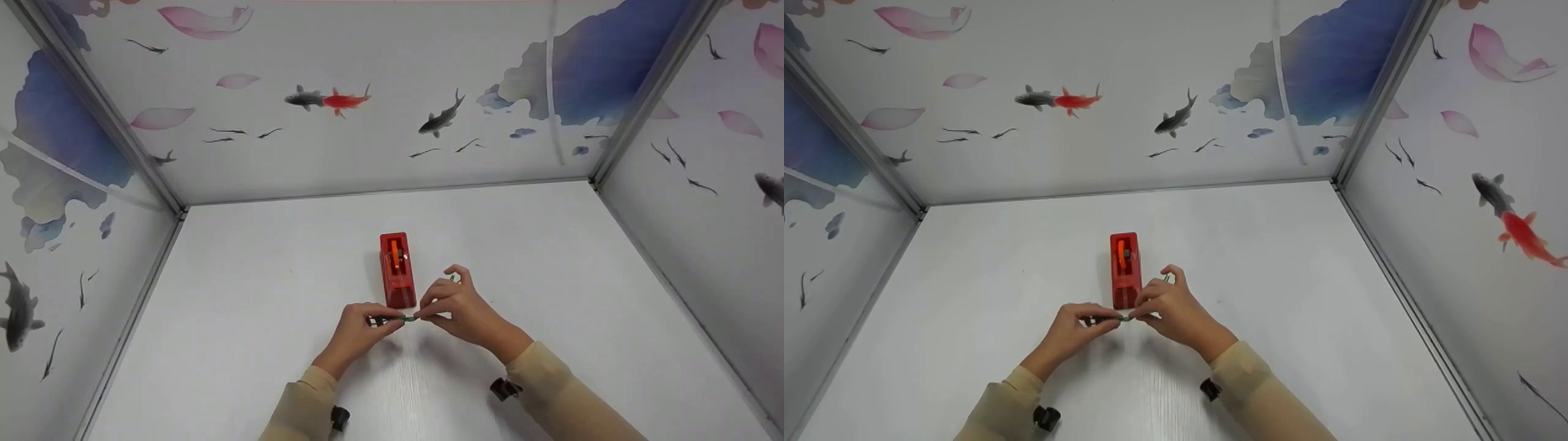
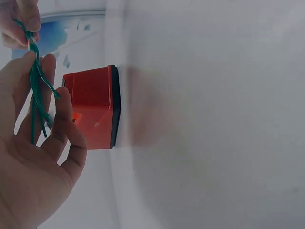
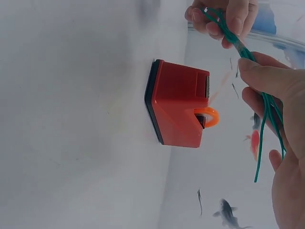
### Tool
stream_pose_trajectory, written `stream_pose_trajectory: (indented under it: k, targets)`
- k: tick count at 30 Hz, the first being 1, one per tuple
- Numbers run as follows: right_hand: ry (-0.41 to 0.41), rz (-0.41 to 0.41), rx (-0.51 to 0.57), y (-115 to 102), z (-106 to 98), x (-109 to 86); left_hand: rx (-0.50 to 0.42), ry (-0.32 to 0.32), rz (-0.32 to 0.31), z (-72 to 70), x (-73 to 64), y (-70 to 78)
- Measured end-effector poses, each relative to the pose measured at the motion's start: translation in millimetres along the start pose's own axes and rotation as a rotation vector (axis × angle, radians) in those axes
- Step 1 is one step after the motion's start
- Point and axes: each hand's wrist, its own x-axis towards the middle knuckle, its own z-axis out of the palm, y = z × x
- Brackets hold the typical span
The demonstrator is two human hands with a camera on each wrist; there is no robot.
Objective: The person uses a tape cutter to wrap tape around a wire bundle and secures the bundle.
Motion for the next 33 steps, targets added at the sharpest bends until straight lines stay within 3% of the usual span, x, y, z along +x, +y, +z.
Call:
stream_pose_trajectory:
  k: [5, 12, 19, 23, 33]
  targets:
    - [-0.004, 0.015, -0.019, -1, 0, 0.9, 0.01, 0.014, -0.017, -0.1, 0.6, 2.2]
    - [-0.021, 0.04, -0.117, -3, -2, 4.7, 0.029, 0.079, 0.026, 2.3, -1.6, 5.9]
    - [-0.155, 0.12, -0.202, -8, -8, 12.6, 0.066, 0.127, 0.061, 4.0, -6.2, 6.1]
    - [-0.223, 0.125, -0.229, -9, -11, 20.6, 0.072, 0.155, 0.078, 4.1, -8.5, 7.2]
    - [-0.366, 0.138, -0.171, -6, -20, 29.9, 0.115, 0.2, 0.139, 4.7, -6.6, 11.8]
